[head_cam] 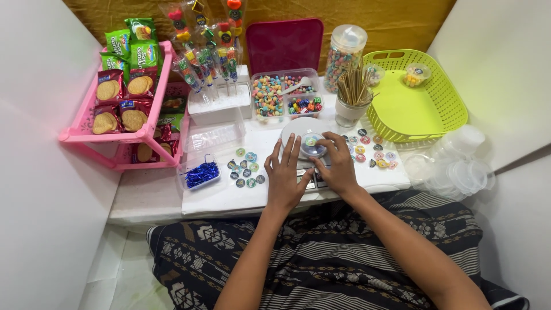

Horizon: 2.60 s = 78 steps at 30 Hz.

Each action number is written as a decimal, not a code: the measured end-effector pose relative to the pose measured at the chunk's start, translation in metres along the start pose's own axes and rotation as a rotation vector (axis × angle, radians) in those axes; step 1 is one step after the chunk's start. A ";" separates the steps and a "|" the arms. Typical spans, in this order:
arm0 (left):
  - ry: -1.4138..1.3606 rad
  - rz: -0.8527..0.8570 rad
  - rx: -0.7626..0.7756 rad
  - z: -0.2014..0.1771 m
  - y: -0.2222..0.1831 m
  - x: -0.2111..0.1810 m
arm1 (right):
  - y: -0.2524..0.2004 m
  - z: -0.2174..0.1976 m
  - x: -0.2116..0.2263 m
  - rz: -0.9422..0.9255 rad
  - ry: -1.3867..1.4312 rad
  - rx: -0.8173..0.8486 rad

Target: A person uses a spoon to transfer small colorful candies from a container into a bowl on a digital scale to reach a specific weight.

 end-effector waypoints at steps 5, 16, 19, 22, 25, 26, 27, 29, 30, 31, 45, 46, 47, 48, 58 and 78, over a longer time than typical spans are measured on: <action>-0.027 -0.020 -0.005 -0.002 -0.004 0.003 | 0.001 -0.015 -0.011 0.066 0.133 -0.099; -0.042 -0.028 0.022 -0.007 -0.002 -0.002 | 0.040 -0.147 -0.021 0.033 -0.086 -0.521; -0.045 -0.025 0.051 -0.005 -0.003 -0.002 | 0.034 -0.165 -0.057 0.119 -0.148 -0.540; -0.043 -0.016 0.071 -0.001 -0.003 -0.002 | 0.028 -0.172 -0.094 0.195 -0.144 -0.556; -0.032 -0.020 0.077 -0.002 -0.003 -0.002 | 0.028 -0.167 -0.114 0.275 -0.139 -0.495; -0.031 -0.018 0.077 -0.005 -0.004 -0.004 | 0.028 -0.171 -0.112 0.275 -0.138 -0.498; -0.034 -0.018 0.072 -0.007 -0.003 -0.005 | 0.031 -0.166 -0.115 0.322 -0.146 -0.416; -0.037 -0.017 0.067 -0.010 -0.002 -0.006 | 0.035 -0.165 -0.127 0.366 -0.152 -0.333; -0.036 -0.015 0.064 -0.009 -0.002 -0.006 | 0.035 -0.159 -0.144 0.443 -0.212 -0.227; -0.033 -0.016 0.064 -0.009 -0.002 -0.006 | 0.034 -0.152 -0.160 0.519 -0.270 -0.116; -0.023 0.004 0.055 -0.007 -0.001 -0.007 | 0.032 -0.143 -0.155 0.497 -0.398 0.045; -0.012 0.008 0.047 -0.007 -0.002 -0.007 | 0.029 -0.143 -0.162 0.517 -0.416 0.050; -0.012 0.008 0.046 -0.006 -0.002 -0.007 | 0.028 -0.142 -0.164 0.516 -0.416 0.050; -0.011 0.009 0.046 -0.006 -0.003 -0.007 | 0.026 -0.140 -0.168 0.518 -0.409 0.067; -0.028 0.001 0.037 -0.006 -0.003 -0.006 | 0.034 -0.121 -0.161 0.617 -0.373 0.284; -0.065 0.012 0.004 -0.025 0.002 -0.015 | 0.051 -0.114 -0.157 0.604 -0.460 0.207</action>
Point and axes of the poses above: each hand's wrist, its own y-axis towards the middle knuckle, its own z-axis out of the palm, x = y × z, the point moved 10 cm from there along y, towards the middle knuckle, and after that the axes turned 9 degrees about y, right-handed, at the moved point
